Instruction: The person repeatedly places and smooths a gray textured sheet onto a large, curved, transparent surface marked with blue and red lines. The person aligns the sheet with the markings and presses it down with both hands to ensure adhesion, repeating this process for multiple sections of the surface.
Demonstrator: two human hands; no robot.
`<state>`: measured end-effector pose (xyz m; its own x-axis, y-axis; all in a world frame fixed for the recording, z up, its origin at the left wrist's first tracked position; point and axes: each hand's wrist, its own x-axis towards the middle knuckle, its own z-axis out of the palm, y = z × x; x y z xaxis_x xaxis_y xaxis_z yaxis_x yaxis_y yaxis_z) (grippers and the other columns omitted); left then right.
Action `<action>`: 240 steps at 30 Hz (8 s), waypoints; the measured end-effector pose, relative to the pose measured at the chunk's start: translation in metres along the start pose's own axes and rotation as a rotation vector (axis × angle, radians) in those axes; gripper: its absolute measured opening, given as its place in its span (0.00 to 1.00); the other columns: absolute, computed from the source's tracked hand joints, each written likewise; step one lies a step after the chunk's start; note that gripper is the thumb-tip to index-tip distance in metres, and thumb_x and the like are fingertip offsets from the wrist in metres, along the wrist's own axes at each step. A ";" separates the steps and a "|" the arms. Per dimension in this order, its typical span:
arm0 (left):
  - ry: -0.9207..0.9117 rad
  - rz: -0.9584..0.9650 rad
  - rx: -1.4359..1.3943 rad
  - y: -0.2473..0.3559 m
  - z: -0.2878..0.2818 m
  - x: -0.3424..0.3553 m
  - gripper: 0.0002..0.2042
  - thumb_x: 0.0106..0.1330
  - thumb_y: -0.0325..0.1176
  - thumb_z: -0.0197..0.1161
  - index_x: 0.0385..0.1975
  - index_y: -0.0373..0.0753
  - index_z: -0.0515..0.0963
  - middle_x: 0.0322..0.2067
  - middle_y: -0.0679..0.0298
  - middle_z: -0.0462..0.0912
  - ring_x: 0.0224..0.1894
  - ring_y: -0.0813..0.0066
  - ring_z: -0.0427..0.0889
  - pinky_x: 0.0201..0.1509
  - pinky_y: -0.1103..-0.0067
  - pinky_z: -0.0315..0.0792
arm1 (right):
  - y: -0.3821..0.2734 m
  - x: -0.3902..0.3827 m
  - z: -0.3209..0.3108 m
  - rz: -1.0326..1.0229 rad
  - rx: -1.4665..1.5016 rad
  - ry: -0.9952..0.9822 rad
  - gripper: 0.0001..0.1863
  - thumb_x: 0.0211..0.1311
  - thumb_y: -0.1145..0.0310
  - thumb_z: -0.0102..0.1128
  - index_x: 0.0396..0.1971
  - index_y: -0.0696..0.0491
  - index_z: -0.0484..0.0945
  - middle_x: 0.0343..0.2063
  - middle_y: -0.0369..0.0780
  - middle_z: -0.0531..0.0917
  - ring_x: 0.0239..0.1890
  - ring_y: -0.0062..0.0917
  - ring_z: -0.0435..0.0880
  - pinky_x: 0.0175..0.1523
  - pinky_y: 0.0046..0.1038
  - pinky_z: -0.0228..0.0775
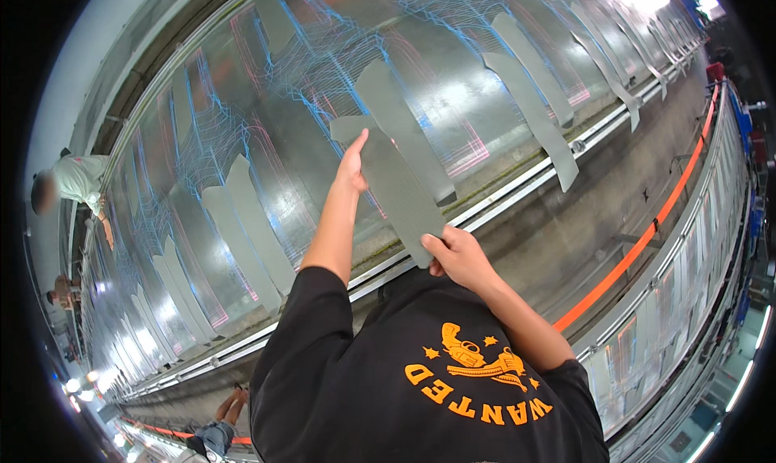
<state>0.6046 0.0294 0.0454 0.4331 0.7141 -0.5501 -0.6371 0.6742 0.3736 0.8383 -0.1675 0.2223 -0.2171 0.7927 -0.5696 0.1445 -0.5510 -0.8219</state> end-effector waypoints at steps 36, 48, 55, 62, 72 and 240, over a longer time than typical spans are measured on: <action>0.306 0.037 1.394 0.190 -0.037 0.071 0.14 0.63 0.33 0.65 0.46 0.36 0.88 0.36 0.64 0.90 0.38 0.76 0.85 0.46 0.76 0.77 | 0.086 0.086 -0.040 0.260 -0.158 0.269 0.17 0.69 0.62 0.67 0.27 0.60 0.75 0.18 0.32 0.72 0.25 0.14 0.70 0.31 0.24 0.65; 0.275 0.228 1.528 0.215 -0.021 0.062 0.15 0.66 0.45 0.74 0.41 0.38 0.88 0.35 0.69 0.88 0.38 0.79 0.81 0.48 0.77 0.74 | 0.080 0.065 -0.007 0.314 0.060 0.238 0.16 0.77 0.61 0.61 0.37 0.61 0.80 0.23 0.31 0.79 0.27 0.13 0.77 0.32 0.22 0.72; 0.271 0.187 1.639 0.221 -0.039 0.139 0.18 0.64 0.48 0.74 0.41 0.39 0.89 0.37 0.63 0.90 0.43 0.74 0.86 0.49 0.74 0.77 | 0.100 0.119 0.004 0.248 0.181 0.346 0.16 0.79 0.60 0.58 0.43 0.61 0.79 0.26 0.33 0.82 0.25 0.16 0.80 0.29 0.24 0.78; 0.257 0.317 1.863 0.223 -0.043 0.160 0.17 0.60 0.48 0.76 0.35 0.38 0.90 0.40 0.59 0.85 0.40 0.64 0.86 0.49 0.68 0.78 | 0.120 0.143 0.009 0.413 0.331 0.272 0.14 0.79 0.63 0.59 0.39 0.60 0.80 0.26 0.33 0.80 0.24 0.16 0.78 0.29 0.24 0.80; 0.271 0.196 1.859 0.227 -0.038 0.164 0.17 0.60 0.49 0.75 0.37 0.40 0.91 0.41 0.59 0.91 0.47 0.63 0.88 0.54 0.68 0.78 | 0.137 0.143 0.012 0.340 0.269 0.308 0.17 0.80 0.58 0.56 0.33 0.56 0.78 0.23 0.33 0.77 0.22 0.17 0.73 0.28 0.26 0.75; 0.612 0.618 2.368 0.080 -0.043 0.119 0.38 0.78 0.67 0.36 0.82 0.53 0.50 0.81 0.53 0.46 0.83 0.52 0.44 0.83 0.49 0.37 | 0.149 0.045 -0.078 0.403 0.268 0.350 0.15 0.78 0.58 0.59 0.45 0.57 0.78 0.28 0.37 0.83 0.24 0.22 0.84 0.29 0.26 0.80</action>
<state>0.5778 0.1606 -0.0222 0.1622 0.9866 -0.0177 0.9843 -0.1605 0.0737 0.9253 -0.1941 0.0737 0.1422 0.5215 -0.8413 -0.1094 -0.8364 -0.5370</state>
